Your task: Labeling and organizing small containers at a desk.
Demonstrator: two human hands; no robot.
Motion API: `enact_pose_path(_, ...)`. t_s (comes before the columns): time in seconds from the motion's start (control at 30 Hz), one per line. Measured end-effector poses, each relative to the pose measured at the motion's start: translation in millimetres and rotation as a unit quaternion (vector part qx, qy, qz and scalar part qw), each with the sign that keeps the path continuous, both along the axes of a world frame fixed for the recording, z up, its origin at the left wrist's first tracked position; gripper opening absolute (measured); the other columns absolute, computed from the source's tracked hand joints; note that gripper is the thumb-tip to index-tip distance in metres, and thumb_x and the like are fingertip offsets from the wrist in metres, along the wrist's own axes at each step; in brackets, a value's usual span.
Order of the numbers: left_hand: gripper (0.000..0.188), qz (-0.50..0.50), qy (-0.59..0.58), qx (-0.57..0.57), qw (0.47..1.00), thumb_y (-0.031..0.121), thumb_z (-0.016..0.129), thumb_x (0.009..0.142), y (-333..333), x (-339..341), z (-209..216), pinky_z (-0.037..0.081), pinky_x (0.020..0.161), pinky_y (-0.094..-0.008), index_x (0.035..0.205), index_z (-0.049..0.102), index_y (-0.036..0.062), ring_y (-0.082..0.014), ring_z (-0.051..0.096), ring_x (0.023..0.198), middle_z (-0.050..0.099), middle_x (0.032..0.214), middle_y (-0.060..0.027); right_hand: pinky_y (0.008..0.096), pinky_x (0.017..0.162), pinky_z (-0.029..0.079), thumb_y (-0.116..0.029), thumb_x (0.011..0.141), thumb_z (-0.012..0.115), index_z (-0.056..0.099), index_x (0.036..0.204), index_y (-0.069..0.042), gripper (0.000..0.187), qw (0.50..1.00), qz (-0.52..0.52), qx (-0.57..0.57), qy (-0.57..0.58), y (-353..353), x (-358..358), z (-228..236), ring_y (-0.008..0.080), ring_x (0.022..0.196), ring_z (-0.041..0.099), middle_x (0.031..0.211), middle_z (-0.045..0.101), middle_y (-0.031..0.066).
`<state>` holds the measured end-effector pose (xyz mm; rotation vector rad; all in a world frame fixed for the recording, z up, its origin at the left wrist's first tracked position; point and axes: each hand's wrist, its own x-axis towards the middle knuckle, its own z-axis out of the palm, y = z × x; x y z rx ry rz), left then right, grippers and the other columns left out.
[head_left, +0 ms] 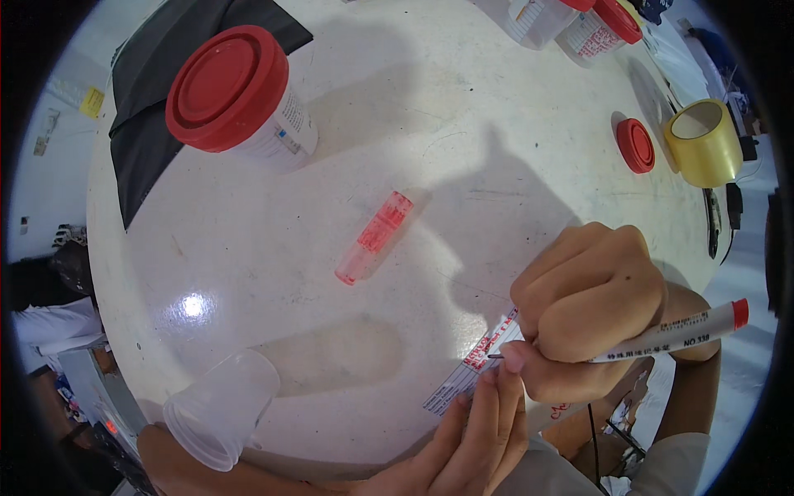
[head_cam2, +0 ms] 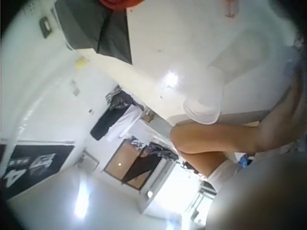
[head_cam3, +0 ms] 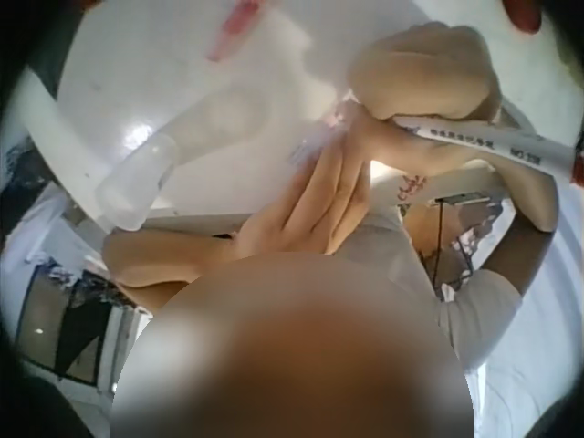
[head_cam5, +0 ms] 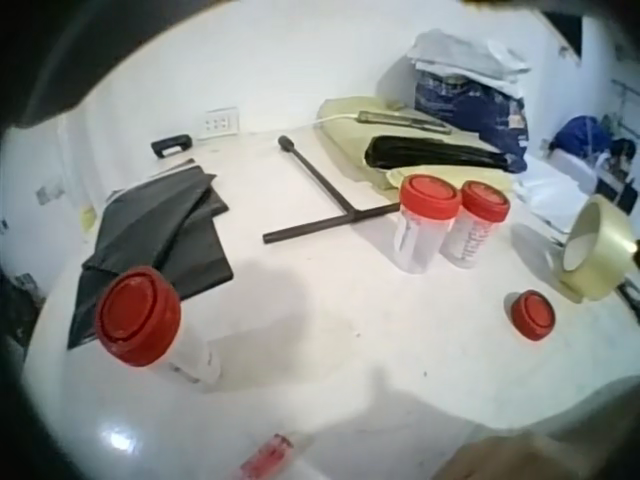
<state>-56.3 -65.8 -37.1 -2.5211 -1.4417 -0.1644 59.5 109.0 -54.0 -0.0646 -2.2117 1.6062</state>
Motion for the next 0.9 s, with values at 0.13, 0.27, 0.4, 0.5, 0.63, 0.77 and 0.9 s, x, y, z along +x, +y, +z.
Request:
enact_pose_path(0.13, 0.029, 0.001, 0.005, 0.005, 1.000, 0.019, 0.048, 0.090, 0.0, 0.9, 2.4, 0.050, 0.094, -0.0315, 0.105, 0.066, 0.0010, -0.0271, 0.060, 0.111, 0.066, 0.115, -0.0156, 0.0271, 0.031, 0.028, 0.014, 0.067, 0.062, 0.033, 0.051, -0.005, 0.038, 1.000, -0.015, 0.012, -0.005, -1.0, 1.1, 3.6, 0.0168, 0.033, 0.042, 0.046, 0.045, 0.0056)
enact_pose_path(0.27, 0.028, 0.011, 0.009, 0.013, 1.000, 0.018, 0.048, 0.090, 0.8, 1.3, -0.3, 0.051, 0.093, -0.0310, 0.104, 0.066, 0.0014, -0.0267, 0.060, 0.111, 0.066, 0.115, -0.0152, 0.0273, 0.031, 0.028, 0.013, 0.068, 0.062, 0.032, 0.051, -0.005, 0.039, 0.999, 0.027, 0.023, -0.037, 4.3, -0.6, 7.4, 0.0168, 0.033, 0.042, 0.046, 0.043, 0.0052)
enact_pose_path(0.4, 0.028, 0.009, 0.000, 0.005, 1.000, 0.018, 0.048, 0.090, 1.3, 1.7, -0.8, 0.051, 0.092, -0.0308, 0.104, 0.066, 0.0013, -0.0264, 0.060, 0.111, 0.065, 0.115, -0.0150, 0.0274, 0.031, 0.029, 0.013, 0.067, 0.062, 0.031, 0.051, -0.005, 0.039, 0.999, 0.008, 0.024, -0.040, 3.9, 0.6, 6.1, 0.0168, 0.033, 0.042, 0.046, 0.043, 0.0050)
enact_pose_path(0.5, 0.028, 0.014, 0.000, 0.005, 1.000, 0.017, 0.048, 0.090, 0.9, 2.7, -0.7, 0.051, 0.092, -0.0310, 0.104, 0.066, 0.0011, -0.0266, 0.059, 0.112, 0.065, 0.116, -0.0151, 0.0269, 0.032, 0.029, 0.012, 0.067, 0.061, 0.031, 0.051, -0.005, 0.038, 0.999, 0.003, 0.037, -0.023, 1.8, -0.6, 5.4, 0.0167, 0.033, 0.042, 0.046, 0.043, 0.0050)
enact_pose_path(0.63, 0.029, 0.003, 0.010, 0.008, 1.000, 0.018, 0.047, 0.091, -0.8, 1.7, -1.8, 0.051, 0.092, -0.0313, 0.105, 0.065, 0.0005, -0.0273, 0.059, 0.112, 0.065, 0.117, -0.0159, 0.0264, 0.032, 0.029, 0.012, 0.066, 0.061, 0.032, 0.051, -0.006, 0.037, 0.998, 0.024, 0.010, -0.050, 2.7, 2.7, 6.0, 0.0169, 0.033, 0.043, 0.046, 0.043, 0.0051)
enact_pose_path(0.77, 0.029, 0.002, 0.015, 0.002, 1.000, 0.018, 0.047, 0.091, -0.2, 1.4, -0.4, 0.051, 0.092, -0.0313, 0.105, 0.065, 0.0001, -0.0279, 0.059, 0.112, 0.064, 0.118, -0.0167, 0.0261, 0.032, 0.029, 0.012, 0.066, 0.062, 0.033, 0.052, -0.005, 0.037, 1.000, -0.014, 0.014, -0.014, -0.3, 1.7, 1.0, 0.0174, 0.033, 0.045, 0.046, 0.044, 0.0055)
enact_pose_path(0.9, 0.029, 0.001, 0.010, 0.000, 1.000, 0.018, 0.048, 0.090, -0.3, 1.7, 0.3, 0.051, 0.093, -0.0313, 0.105, 0.065, -0.0004, -0.0281, 0.059, 0.113, 0.064, 0.118, -0.0170, 0.0257, 0.032, 0.029, 0.013, 0.066, 0.061, 0.033, 0.051, -0.006, 0.037, 1.000, -0.015, 0.017, -0.016, -0.3, 2.2, 3.5, 0.0168, 0.033, 0.046, 0.046, 0.046, 0.0058)
